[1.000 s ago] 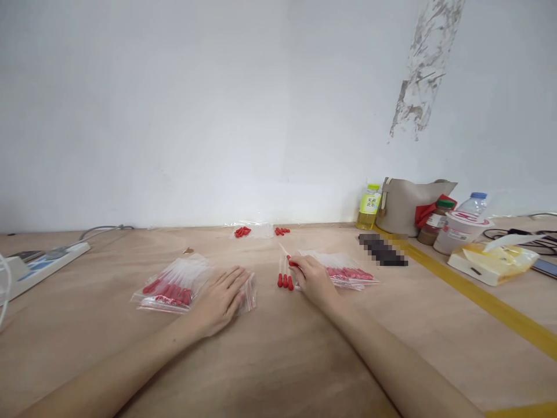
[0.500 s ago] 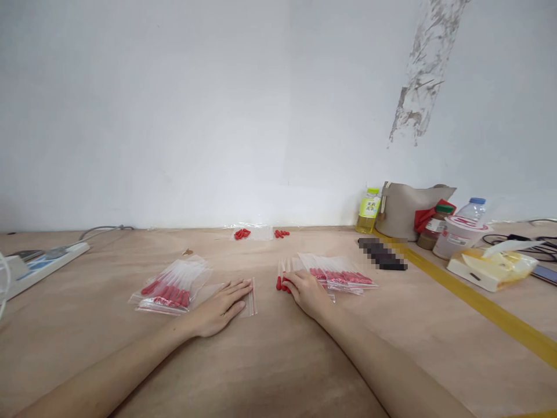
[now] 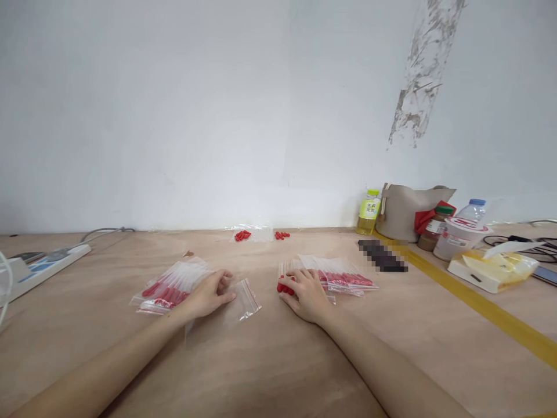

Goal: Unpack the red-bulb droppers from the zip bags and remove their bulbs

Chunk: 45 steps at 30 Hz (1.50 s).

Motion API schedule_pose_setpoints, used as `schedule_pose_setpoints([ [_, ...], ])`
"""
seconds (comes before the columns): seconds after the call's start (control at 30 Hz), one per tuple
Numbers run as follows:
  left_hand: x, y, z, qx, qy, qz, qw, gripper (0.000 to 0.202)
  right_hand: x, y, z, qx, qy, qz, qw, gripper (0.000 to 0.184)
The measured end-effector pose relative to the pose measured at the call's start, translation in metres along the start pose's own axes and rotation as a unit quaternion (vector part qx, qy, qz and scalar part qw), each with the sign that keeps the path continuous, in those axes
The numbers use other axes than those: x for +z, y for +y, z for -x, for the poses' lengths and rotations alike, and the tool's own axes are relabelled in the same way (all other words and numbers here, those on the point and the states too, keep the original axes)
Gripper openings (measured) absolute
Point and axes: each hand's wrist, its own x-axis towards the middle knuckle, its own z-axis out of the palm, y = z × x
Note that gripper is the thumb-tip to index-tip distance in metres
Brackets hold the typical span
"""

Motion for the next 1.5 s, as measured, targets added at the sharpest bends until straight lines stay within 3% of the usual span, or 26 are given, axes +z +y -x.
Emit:
schedule_pose_setpoints([
  [0.1,0.001,-0.005,-0.002,-0.017,-0.028,0.024,0.999,0.044,0.0,-0.002,-0.001,0.004,-0.015,-0.025,1.0,0.022],
  [0.2,0.003,-0.006,-0.001,-0.011,-0.044,0.045,0.998,0.03,0.0,-0.002,0.0,0.014,-0.013,-0.044,0.999,0.021],
  [0.3,-0.001,-0.005,-0.003,0.015,-0.04,0.113,0.993,0.022,0.003,0.0,0.001,0.042,0.007,-0.048,0.998,0.031],
  [0.4,-0.022,-0.008,-0.01,-0.001,0.02,0.18,0.983,0.026,0.006,0.002,0.002,0.066,0.029,-0.043,0.996,0.042],
  [0.5,-0.058,-0.021,-0.017,-0.037,0.115,0.228,0.966,0.043,0.008,0.003,0.003,0.077,0.037,-0.038,0.996,0.043],
  [0.63,-0.096,-0.051,-0.021,-0.106,0.187,0.172,0.961,0.049,0.008,0.001,0.002,0.092,0.04,-0.036,0.994,0.042],
  [0.8,-0.106,-0.093,-0.018,-0.206,0.153,0.084,0.963,0.055,0.008,0.002,0.001,0.084,0.031,-0.019,0.996,0.041],
  [0.93,-0.113,-0.107,-0.019,-0.212,0.137,-0.012,0.968,0.057,0.009,0.003,0.002,0.084,0.023,-0.014,0.996,0.037],
  [1.0,-0.119,-0.1,-0.018,-0.166,0.138,-0.067,0.974,0.05,0.008,0.003,0.002,0.083,0.023,-0.012,0.996,0.036],
  [1.07,-0.123,-0.082,-0.012,-0.064,0.116,-0.088,0.987,0.036,0.008,0.002,0.002,0.08,0.026,-0.011,0.996,0.036],
  [1.13,-0.123,-0.06,0.002,0.099,0.03,-0.104,0.989,0.025,0.007,0.002,0.002,0.079,0.027,-0.012,0.996,0.036],
  [1.2,-0.118,-0.041,0.021,0.187,-0.074,-0.125,0.972,0.021,0.006,0.001,0.002,0.078,0.027,-0.012,0.997,0.036],
  [1.23,-0.114,-0.034,0.031,0.217,-0.099,-0.146,0.96,0.019,0.006,0.001,0.002,0.078,0.027,-0.012,0.997,0.036],
  [1.33,-0.101,-0.032,0.054,0.281,-0.096,-0.208,0.932,0.03,0.007,0.002,0.002,0.077,0.028,-0.012,0.997,0.037],
  [1.5,-0.086,-0.065,0.059,0.332,-0.034,-0.209,0.919,0.029,0.008,0.003,0.002,0.078,0.029,-0.004,0.997,0.038],
])
